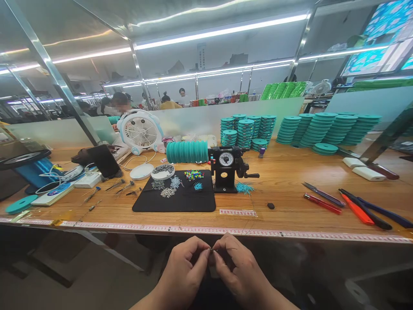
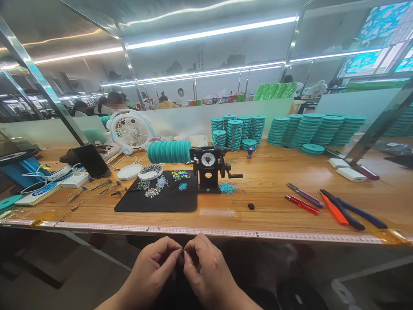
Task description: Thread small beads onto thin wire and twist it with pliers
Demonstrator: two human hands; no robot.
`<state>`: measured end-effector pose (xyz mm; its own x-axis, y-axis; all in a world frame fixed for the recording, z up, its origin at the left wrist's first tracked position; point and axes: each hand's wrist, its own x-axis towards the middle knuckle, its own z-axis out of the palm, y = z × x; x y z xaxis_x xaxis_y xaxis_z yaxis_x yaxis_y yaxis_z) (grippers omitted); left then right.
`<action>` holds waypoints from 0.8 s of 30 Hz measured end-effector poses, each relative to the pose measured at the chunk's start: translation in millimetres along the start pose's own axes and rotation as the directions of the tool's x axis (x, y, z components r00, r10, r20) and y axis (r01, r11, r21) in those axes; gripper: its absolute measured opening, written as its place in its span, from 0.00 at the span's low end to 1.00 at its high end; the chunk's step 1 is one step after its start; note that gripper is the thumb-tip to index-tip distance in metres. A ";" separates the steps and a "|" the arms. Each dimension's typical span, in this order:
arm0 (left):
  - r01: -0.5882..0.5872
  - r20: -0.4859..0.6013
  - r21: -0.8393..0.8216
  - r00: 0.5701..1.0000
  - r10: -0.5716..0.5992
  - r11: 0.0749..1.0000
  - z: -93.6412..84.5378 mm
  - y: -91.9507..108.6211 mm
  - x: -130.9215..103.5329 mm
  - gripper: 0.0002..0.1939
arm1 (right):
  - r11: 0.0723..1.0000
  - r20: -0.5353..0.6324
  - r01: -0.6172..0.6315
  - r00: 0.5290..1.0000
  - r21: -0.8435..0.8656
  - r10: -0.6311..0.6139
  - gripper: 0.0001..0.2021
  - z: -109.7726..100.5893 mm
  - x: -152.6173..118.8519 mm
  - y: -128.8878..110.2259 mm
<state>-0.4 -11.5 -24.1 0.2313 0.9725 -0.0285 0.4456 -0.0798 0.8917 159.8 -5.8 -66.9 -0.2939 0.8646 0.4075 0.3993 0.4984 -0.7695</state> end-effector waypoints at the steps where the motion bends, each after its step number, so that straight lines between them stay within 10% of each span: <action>1: 0.035 0.014 -0.064 0.999 -0.034 0.997 0.0 0.9 0.6 0.11 | 0.999 0.014 -0.034 0.999 0.025 0.034 0.06 -1.1 0.4 -1.1; 6: 0.159 0.120 -0.162 0.983 -0.140 0.974 -6.2 6.6 5.2 0.09 | 0.950 0.136 -0.240 0.967 0.200 0.216 0.07 -8.3 2.1 -6.9; 17: -0.123 0.148 0.293 0.986 0.082 0.948 -24.1 23.7 7.5 0.07 | 0.980 0.145 -0.137 0.983 0.142 0.116 0.07 -11.5 2.0 -9.4; 24: 0.072 0.220 0.246 0.967 -0.128 0.967 -23.3 24.4 10.8 0.09 | 0.982 0.173 -0.132 0.979 0.132 0.108 0.05 -16.5 3.0 -13.1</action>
<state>-7.2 2.1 7.8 0.3573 0.9024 -0.2409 0.6600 -0.0614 0.7487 168.0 -8.7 -47.5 -0.3944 0.8895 0.2307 0.3162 0.3670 -0.8748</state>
